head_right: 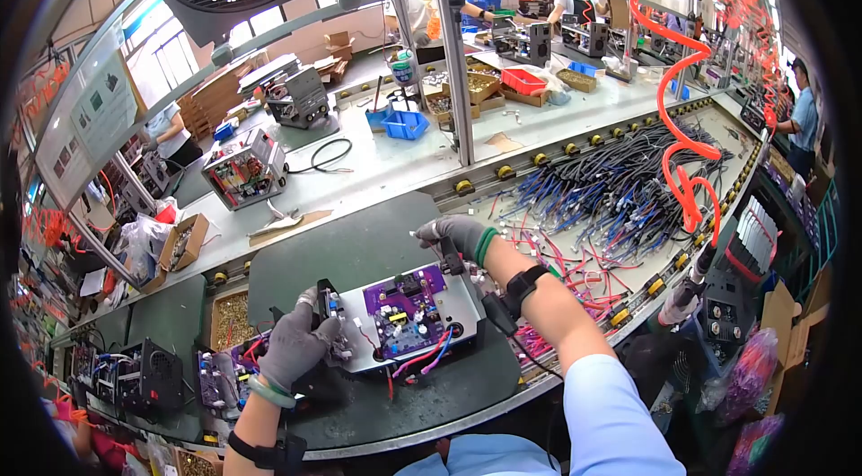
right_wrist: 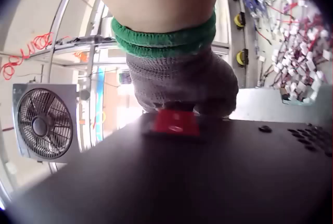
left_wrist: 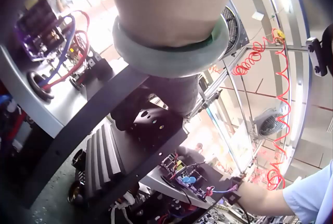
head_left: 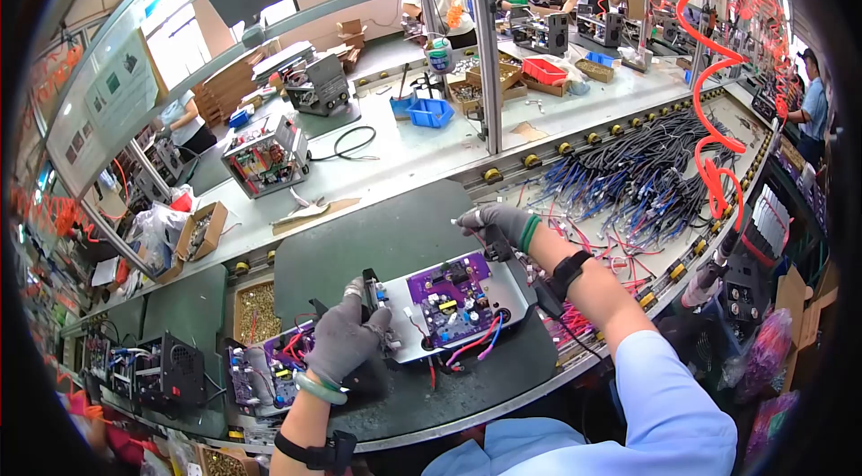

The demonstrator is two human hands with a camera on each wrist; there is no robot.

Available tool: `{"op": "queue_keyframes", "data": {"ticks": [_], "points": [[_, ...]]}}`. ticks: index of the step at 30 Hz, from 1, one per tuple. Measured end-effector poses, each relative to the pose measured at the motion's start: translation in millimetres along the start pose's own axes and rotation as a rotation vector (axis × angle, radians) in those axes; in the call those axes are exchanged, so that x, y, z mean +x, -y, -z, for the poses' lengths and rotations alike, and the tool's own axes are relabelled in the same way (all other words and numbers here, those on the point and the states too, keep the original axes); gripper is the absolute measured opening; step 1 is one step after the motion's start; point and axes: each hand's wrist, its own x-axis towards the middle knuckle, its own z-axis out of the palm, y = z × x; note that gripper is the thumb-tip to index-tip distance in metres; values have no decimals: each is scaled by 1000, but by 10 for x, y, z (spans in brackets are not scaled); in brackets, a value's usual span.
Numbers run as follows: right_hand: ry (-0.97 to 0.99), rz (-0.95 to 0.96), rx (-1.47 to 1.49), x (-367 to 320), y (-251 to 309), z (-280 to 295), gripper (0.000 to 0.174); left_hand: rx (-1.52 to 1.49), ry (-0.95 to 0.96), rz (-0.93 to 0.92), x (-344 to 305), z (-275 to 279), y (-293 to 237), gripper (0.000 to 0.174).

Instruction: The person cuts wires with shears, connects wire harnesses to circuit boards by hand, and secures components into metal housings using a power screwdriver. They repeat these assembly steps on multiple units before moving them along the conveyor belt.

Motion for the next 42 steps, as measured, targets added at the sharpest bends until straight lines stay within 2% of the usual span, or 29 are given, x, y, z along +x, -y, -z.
{"op": "queue_keyframes", "data": {"ticks": [2,3,4,6,10,12,17,18,19,21,22,26,31,34,35,37,40,42], "points": [[114,204,-183,56,158,59,24,13,-11,-19,13,5,4,73],[109,199,-186,-86,288,-20,24,23,-22,-32,-1,5,-17,72],[121,203,-311,-255,399,-96,25,15,-18,-30,-11,41,-69,72],[156,189,-457,-424,531,-181,31,-33,72,95,7,126,-188,65],[132,236,-643,-595,605,-315,29,-39,54,69,0,70,-103,63],[101,246,-676,-544,546,-344,27,-26,14,-12,8,16,-13,70],[70,293,-770,-583,457,-502,29,1,31,3,18,16,-15,70],[98,393,-888,-657,442,-554,24,13,39,25,14,22,-30,70],[95,384,-884,-692,418,-593,24,10,48,24,14,35,-48,70],[-22,666,-1848,-755,396,-689,15,-3,33,22,14,47,-76,70],[-49,667,-2201,-798,414,-767,10,-20,13,12,17,16,-50,70],[29,750,-2406,-818,356,-826,7,-6,22,4,17,24,-49,70],[71,747,-2453,-760,398,-893,10,-12,15,14,16,14,-46,67],[242,648,-2534,-724,490,-1018,10,-45,-5,-23,4,24,-76,63],[234,632,-2519,-714,520,-1075,10,-41,13,-34,15,20,-68,63],[352,524,-2557,-687,567,-1191,16,-161,17,-13,22,1,-48,61],[383,449,-2563,-604,610,-1289,21,-188,40,-2,18,4,-96,58],[433,307,-2591,-566,654,-1350,28,-266,27,30,11,0,-105,56]]}}
